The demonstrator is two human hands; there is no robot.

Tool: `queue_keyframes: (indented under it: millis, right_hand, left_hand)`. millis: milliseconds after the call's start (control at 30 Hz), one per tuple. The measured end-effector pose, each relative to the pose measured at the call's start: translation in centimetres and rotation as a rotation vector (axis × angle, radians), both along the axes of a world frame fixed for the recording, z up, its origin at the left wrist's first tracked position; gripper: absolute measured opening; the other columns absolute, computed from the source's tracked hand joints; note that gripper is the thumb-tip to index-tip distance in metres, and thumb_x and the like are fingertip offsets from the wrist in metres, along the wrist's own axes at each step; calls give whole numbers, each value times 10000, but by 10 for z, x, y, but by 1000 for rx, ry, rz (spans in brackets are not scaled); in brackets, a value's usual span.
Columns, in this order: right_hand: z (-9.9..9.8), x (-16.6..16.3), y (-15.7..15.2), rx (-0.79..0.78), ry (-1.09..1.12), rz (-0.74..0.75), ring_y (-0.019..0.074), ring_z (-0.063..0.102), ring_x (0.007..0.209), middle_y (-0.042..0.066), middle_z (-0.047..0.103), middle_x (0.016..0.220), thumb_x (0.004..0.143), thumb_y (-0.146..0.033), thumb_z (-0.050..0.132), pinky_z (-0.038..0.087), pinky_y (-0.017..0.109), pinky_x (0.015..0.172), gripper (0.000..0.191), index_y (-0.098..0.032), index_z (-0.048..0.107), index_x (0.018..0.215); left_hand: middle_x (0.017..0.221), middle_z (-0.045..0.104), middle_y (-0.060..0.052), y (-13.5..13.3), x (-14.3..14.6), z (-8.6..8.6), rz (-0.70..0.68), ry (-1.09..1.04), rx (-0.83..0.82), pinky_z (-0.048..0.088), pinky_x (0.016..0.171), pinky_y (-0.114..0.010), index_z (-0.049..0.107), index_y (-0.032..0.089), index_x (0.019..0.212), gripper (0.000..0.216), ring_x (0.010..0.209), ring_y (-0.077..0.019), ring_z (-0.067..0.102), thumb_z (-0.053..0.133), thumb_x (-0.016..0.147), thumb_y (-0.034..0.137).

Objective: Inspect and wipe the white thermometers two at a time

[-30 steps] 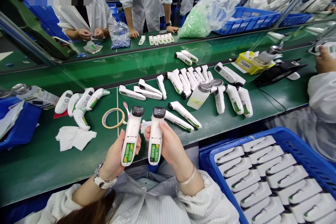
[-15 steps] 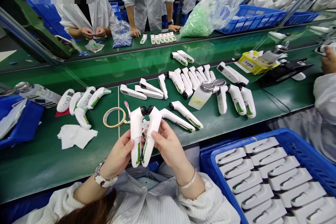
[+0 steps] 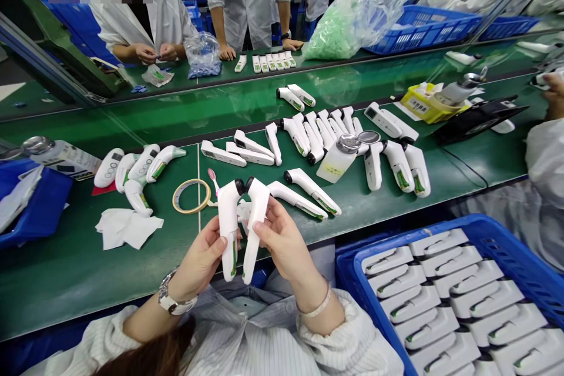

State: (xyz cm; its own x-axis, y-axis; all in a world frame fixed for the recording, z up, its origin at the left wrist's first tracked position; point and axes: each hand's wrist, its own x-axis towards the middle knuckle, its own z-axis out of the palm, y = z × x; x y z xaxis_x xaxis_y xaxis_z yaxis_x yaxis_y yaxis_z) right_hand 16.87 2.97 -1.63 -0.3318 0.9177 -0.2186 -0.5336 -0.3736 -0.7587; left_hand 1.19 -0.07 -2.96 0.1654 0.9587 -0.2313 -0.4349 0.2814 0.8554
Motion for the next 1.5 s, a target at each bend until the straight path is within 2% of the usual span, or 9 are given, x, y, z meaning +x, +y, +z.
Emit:
queue_keyframes:
  millis: [533, 733, 833, 1033, 1100, 1233, 1367, 1433, 1500]
  right_hand:
    - [-1, 1, 2, -58, -15, 2, 141, 577, 699, 20, 633, 820, 723, -325, 719, 483, 255, 638, 446, -218, 562, 1126]
    - [-3, 8, 4, 264, -228, -359, 184, 565, 980, 34, 584, 1079, 724, -196, 720, 457, 338, 888, 496, -277, 483, 1153]
    - [-11, 13, 6, 361, -331, -467, 193, 551, 1029, 46, 551, 1132, 727, -173, 711, 447, 356, 912, 535, -295, 436, 1170]
    - [-46, 4, 11, 426, -589, -246, 240, 544, 978, 67, 590, 1039, 693, -216, 724, 409, 388, 931, 385, -225, 580, 1050]
    - [-49, 2, 14, 446, -606, -250, 249, 549, 951, 67, 605, 993, 710, -239, 710, 399, 394, 929, 309, -209, 616, 1003]
    - [-31, 2, 14, 394, -400, -222, 206, 568, 905, 41, 610, 985, 791, -292, 639, 437, 329, 848, 323, -233, 570, 1101]
    - [-10, 0, 10, -23, 49, -30, 136, 555, 579, 26, 641, 791, 805, -396, 576, 447, 254, 553, 374, -185, 582, 1113]
    - [-8, -3, 8, -249, 157, 38, 122, 535, 501, 31, 642, 675, 729, -372, 619, 429, 232, 487, 316, -132, 664, 928]
    - [-9, -6, 4, -340, 181, 51, 121, 544, 496, 27, 635, 603, 649, -314, 662, 445, 224, 494, 213, -126, 687, 746]
  left_hand:
    - [925, 615, -56, 1, 0, -3, 23, 14, 13, 454, 666, -232, 553, 168, 1055, 435, 770, -143, 567, 724, 706, 363]
    - [1009, 636, -76, 5, -9, 0, 80, 71, 82, 475, 772, -269, 553, 178, 1080, 391, 867, -167, 598, 698, 742, 311]
    - [999, 649, -58, 9, -19, 3, 157, 119, 139, 479, 824, -301, 542, 204, 1110, 383, 894, -170, 611, 683, 758, 266]
    - [1071, 661, -86, 5, -36, 9, 211, 346, 244, 481, 862, -334, 578, 218, 1102, 372, 986, -222, 617, 686, 747, 237]
    - [1108, 652, -99, 4, -41, 13, 173, 549, 369, 473, 887, -346, 596, 226, 1114, 392, 1028, -239, 605, 690, 734, 199]
    - [1202, 618, -95, 15, -49, 33, -119, 954, 979, 431, 963, -369, 515, 287, 1266, 581, 1129, -246, 556, 639, 738, 80]
    - [1206, 617, -101, 35, -48, 59, -333, 1229, 1382, 401, 987, -398, 400, 301, 1357, 622, 1178, -251, 524, 552, 801, 68]
    - [1208, 612, -115, 43, -42, 68, -440, 1344, 1479, 381, 992, -439, 455, 290, 1322, 526, 1164, -266, 534, 495, 839, 84]
    - [1237, 585, -140, 49, -36, 75, -567, 1413, 1523, 351, 1000, -491, 522, 270, 1264, 440, 1173, -287, 522, 443, 865, 102]
